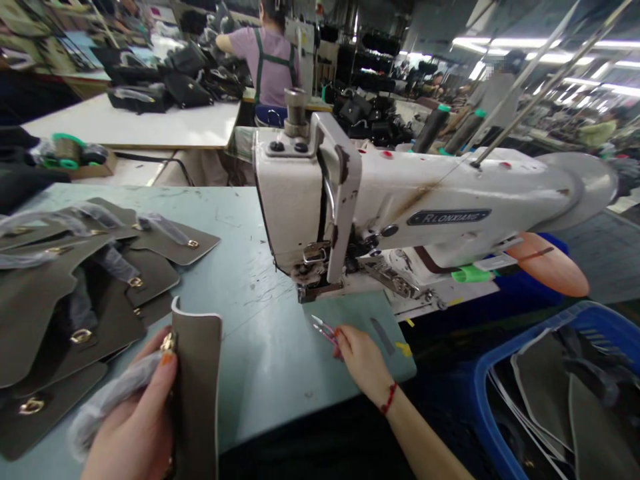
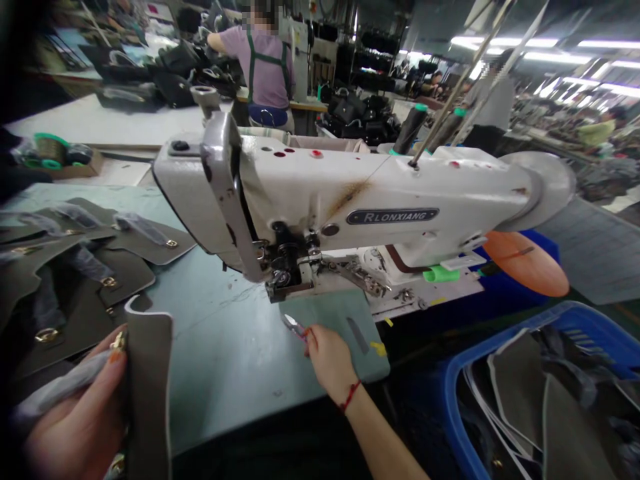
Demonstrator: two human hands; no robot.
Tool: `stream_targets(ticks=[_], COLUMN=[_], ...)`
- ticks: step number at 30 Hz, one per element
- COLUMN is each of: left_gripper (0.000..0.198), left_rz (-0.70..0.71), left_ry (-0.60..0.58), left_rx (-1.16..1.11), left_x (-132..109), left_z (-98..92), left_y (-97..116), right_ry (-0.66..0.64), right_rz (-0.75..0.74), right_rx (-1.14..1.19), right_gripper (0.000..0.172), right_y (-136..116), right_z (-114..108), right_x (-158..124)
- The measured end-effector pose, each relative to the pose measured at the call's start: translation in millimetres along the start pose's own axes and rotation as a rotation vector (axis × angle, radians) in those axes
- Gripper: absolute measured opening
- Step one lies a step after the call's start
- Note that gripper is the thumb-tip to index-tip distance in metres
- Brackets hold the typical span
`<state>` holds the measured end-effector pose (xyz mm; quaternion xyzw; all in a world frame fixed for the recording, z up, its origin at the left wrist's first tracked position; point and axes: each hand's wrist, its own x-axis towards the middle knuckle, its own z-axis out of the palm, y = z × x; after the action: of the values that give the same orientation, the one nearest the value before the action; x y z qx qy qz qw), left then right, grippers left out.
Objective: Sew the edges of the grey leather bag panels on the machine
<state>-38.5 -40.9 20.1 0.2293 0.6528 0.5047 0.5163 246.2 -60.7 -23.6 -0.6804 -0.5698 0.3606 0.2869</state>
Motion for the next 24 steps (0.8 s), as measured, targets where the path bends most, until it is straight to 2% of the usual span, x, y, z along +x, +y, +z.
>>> stream_targets(ticks=[3,8,11,13,15,17,19,22,24], left_gripper=[0.044,0.028,0.025,0.025,0.025,0.026,0.027,0.035,0.041], left_rz=[-0.157,-0.342,-0.397,-0.414,-0.418,-0.404,-0.389,-0.351,-0.325], left_ry=[0.032,0.028,0.015,0.013,0.008,-0.019,-0.035,-0.077,-0.1], left_rx=[-0.062,-0.177,-0.232,-0.279,-0.323,-0.348,-0.348,-0.377,-0.394], left_x=[-13.5,-34.1,-40.0,-41.2,-41.3,-40.9,-40.6,-40.9,-41.9], left_z=[7.2,20.7,26.8,30.5,33.3,34.9,35.5,37.6,41.1], left_y=[2.6,-8.1,-19.9,-25.9,-30.4,-34.4,-38.2,-42.1,-43.1], right_ry=[0.137,0.206,0.273,0.336,0.396,0.42,0.332,0.011,-0.147], right_rz=[-0.083,-0.24,-0.266,-0.273,-0.255,-0.228,-0.218,-0.227,-0.217], right_rx=[-0.093,-0.085,-0.144,-0.269,-0.423,-0.478,-0.343,0.067,0.299], right_gripper=[0.019,0.03,0.04,0.046,0.048,0.047,0.048,0.047,0.038], right_y=[0.3,-32.8,-56.4,-67.4,-73.1,-73.6,-69.6,-59.8,-55.2], right_z=[-3.5,-18.0,-23.9,-25.4,-25.4,-23.3,-17.4,1.5,18.6], right_x=[-0.2,24.4,47.8,60.8,67.6,65.1,52.6,21.4,0.4])
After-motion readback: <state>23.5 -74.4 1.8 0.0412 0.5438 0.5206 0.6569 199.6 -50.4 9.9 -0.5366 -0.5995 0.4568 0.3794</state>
